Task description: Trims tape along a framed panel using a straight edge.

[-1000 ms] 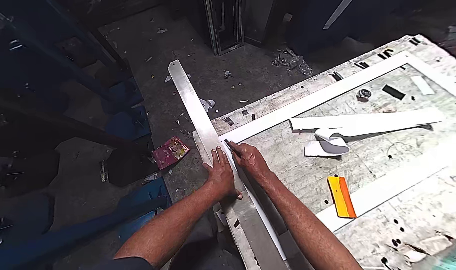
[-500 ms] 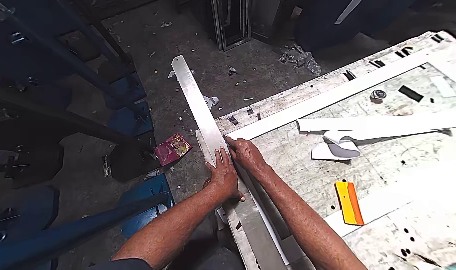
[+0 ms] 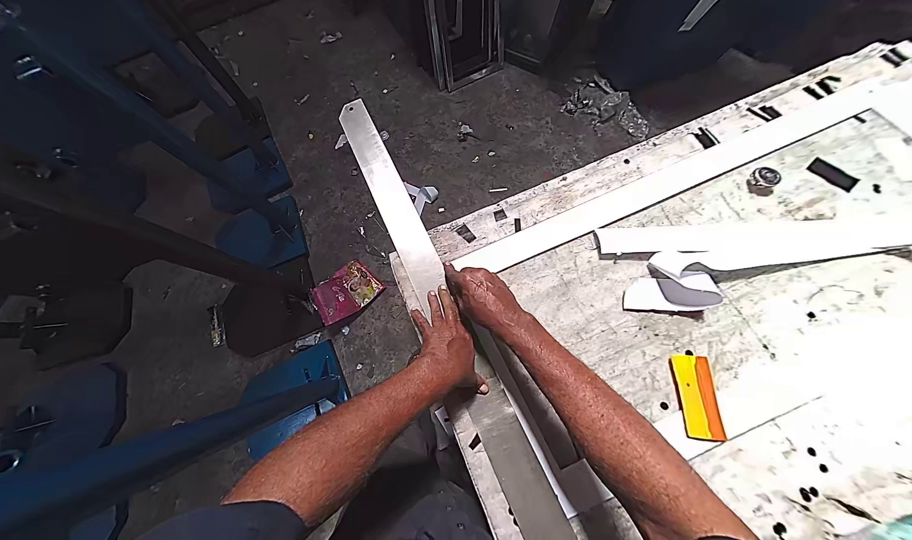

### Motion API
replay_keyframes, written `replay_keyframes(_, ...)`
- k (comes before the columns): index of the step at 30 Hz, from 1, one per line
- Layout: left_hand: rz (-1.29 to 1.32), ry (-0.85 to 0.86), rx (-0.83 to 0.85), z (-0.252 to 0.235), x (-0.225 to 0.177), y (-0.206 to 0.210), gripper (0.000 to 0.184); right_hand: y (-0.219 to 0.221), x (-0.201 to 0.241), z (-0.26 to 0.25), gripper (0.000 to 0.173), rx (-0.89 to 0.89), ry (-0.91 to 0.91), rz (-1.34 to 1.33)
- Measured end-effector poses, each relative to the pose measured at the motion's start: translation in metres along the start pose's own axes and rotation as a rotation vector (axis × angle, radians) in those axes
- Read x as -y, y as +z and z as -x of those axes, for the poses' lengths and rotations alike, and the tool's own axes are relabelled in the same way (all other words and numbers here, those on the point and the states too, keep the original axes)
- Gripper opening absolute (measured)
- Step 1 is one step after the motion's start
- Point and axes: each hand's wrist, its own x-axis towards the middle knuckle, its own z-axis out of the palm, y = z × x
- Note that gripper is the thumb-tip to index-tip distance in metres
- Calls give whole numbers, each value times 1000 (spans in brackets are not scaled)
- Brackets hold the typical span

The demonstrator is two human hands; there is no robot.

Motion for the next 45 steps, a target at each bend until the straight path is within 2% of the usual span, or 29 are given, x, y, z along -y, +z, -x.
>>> replay_keyframes(10,-3,21,-1,1,2,-1,147,5,3,8,43,-24,28,-18)
replay_keyframes(18,20,6,-20,1,2,1,158,2,-3,24,46,29,35,-21)
replay_keyframes(24,38,10,-32,-1,4,2,160,8,-18,34,48,-122,35,-100)
replay_keyframes(29,37,3,-41,-2,4,4,161,12,-14,31,47,-65,48,-70)
replay_keyframes(45,27,6,-29,-4,3,4,161,14,-10,30,45,-44,46,-65)
